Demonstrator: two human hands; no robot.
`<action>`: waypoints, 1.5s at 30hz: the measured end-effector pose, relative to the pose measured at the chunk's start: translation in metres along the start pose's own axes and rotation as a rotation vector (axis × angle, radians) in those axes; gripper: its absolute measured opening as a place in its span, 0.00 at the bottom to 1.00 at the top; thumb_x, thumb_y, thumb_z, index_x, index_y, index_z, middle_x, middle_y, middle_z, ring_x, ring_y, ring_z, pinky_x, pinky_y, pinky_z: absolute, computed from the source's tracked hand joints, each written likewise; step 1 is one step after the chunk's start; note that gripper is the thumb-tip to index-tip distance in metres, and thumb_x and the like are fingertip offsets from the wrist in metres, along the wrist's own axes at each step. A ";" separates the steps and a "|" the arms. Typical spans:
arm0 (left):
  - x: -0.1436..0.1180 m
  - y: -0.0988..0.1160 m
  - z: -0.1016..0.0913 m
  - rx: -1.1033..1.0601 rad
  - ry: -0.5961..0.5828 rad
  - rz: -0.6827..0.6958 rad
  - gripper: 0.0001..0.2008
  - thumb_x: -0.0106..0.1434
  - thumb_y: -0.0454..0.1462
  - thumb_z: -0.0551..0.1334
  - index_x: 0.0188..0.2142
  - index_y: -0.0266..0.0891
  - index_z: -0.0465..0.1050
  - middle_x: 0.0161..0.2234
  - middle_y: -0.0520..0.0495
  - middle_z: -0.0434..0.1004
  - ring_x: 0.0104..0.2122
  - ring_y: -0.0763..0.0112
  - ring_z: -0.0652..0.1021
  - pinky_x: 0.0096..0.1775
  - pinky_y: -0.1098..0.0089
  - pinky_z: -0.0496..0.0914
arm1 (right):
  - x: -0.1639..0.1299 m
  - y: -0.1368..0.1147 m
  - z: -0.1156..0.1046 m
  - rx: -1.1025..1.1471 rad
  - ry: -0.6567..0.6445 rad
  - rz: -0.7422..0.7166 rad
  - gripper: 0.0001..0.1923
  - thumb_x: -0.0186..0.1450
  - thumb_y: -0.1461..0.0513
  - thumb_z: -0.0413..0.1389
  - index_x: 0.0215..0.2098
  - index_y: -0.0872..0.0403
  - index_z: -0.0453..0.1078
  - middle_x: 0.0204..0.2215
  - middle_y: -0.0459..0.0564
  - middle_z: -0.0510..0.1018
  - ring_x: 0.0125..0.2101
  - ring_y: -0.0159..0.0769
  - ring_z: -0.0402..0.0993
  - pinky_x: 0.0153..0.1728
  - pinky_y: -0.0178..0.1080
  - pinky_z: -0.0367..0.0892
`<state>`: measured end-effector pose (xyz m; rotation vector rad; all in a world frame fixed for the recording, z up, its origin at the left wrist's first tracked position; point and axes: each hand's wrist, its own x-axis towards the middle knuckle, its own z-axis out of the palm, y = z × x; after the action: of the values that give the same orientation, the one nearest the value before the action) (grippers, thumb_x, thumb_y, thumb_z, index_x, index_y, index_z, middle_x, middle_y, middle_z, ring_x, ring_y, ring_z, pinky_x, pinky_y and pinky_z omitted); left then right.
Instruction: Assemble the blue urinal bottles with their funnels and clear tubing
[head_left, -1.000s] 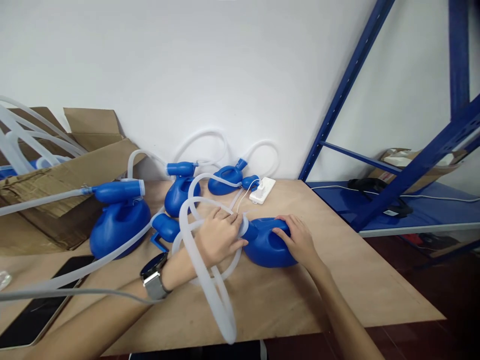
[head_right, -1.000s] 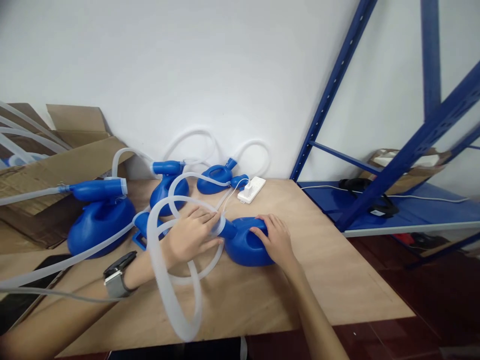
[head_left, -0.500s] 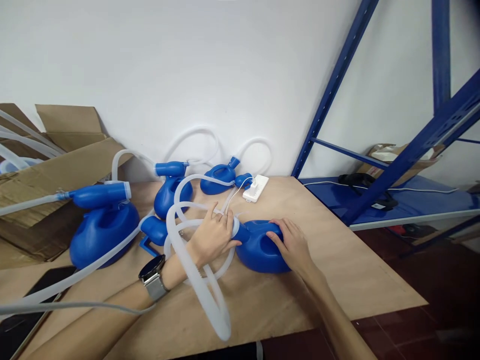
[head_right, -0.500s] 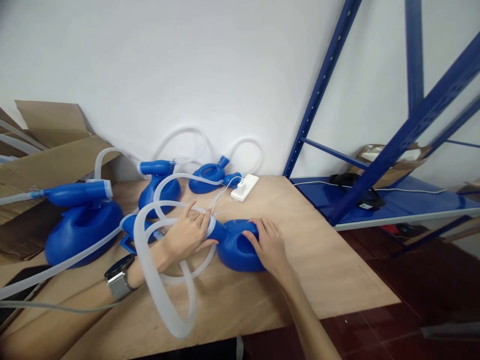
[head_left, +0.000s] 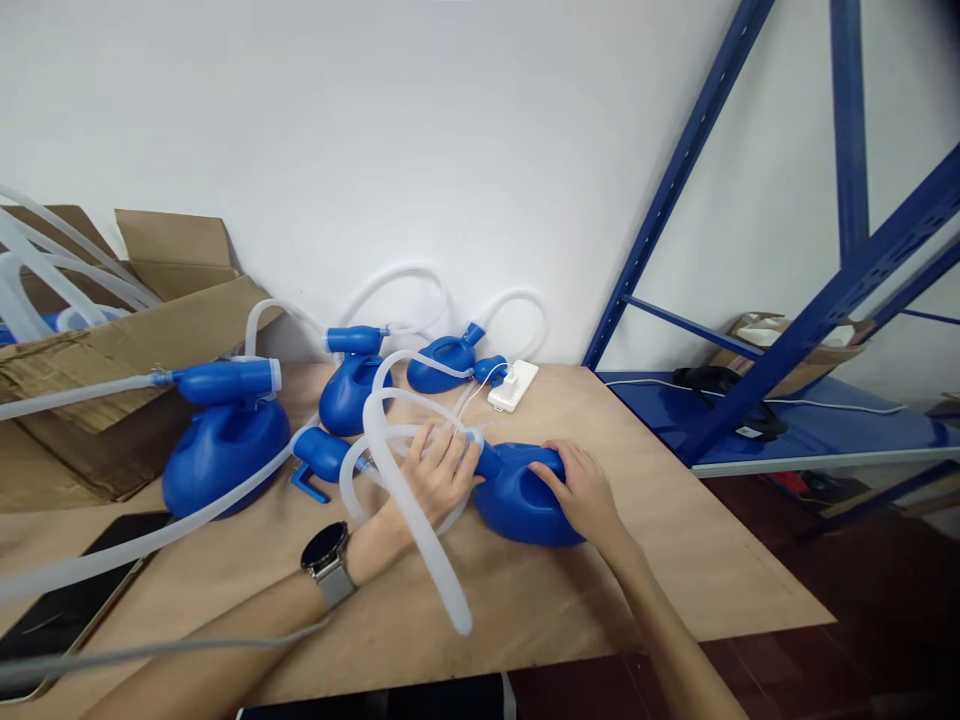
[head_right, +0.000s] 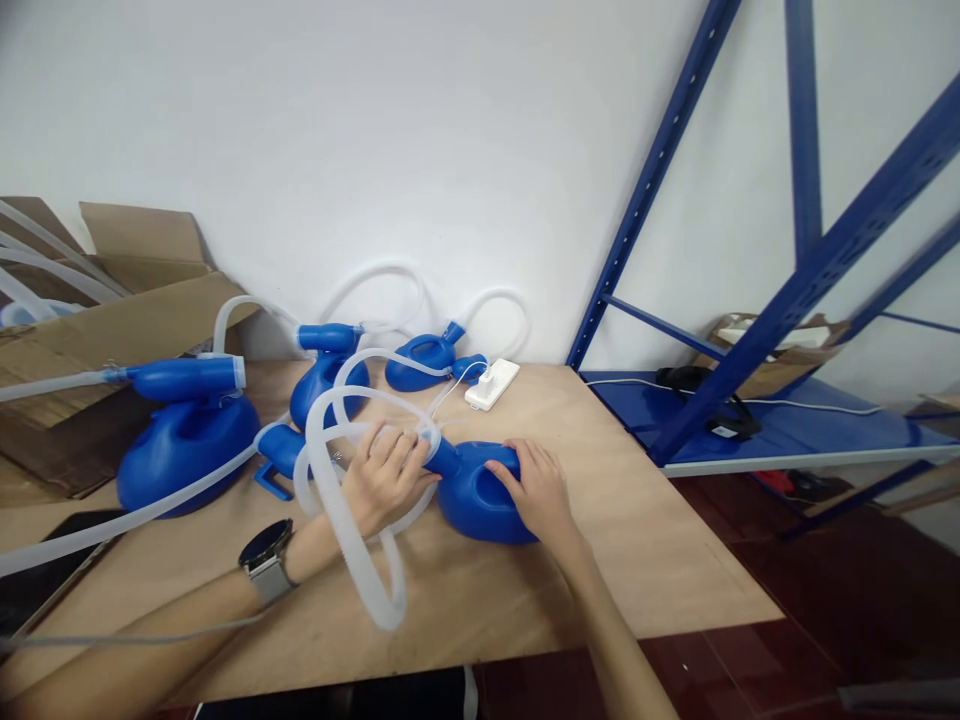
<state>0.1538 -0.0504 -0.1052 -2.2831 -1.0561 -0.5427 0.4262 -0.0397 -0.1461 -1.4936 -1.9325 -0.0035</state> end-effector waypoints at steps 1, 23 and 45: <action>-0.005 0.001 0.001 -0.012 -0.010 -0.025 0.15 0.73 0.45 0.59 0.48 0.37 0.77 0.43 0.37 0.82 0.44 0.51 0.81 0.51 0.48 0.72 | 0.000 0.000 0.000 0.000 0.004 0.004 0.27 0.73 0.39 0.46 0.46 0.50 0.72 0.44 0.57 0.83 0.46 0.52 0.79 0.50 0.52 0.70; 0.008 -0.009 0.001 -0.165 -0.362 -0.235 0.17 0.74 0.44 0.56 0.38 0.33 0.76 0.25 0.39 0.77 0.25 0.56 0.79 0.27 0.64 0.65 | 0.001 -0.014 -0.001 -0.097 0.005 0.041 0.28 0.73 0.38 0.44 0.44 0.50 0.71 0.41 0.55 0.85 0.42 0.51 0.81 0.45 0.50 0.69; 0.069 -0.040 0.019 -0.898 -0.321 -0.069 0.09 0.65 0.35 0.62 0.37 0.40 0.84 0.38 0.49 0.86 0.39 0.66 0.81 0.41 0.71 0.70 | 0.053 -0.049 -0.022 -0.048 -0.455 0.177 0.30 0.69 0.36 0.50 0.45 0.48 0.78 0.41 0.53 0.86 0.44 0.50 0.81 0.43 0.41 0.66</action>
<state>0.1667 0.0217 -0.0675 -3.2052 -1.1959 -0.8156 0.3900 -0.0197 -0.0830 -1.8112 -2.1470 0.4039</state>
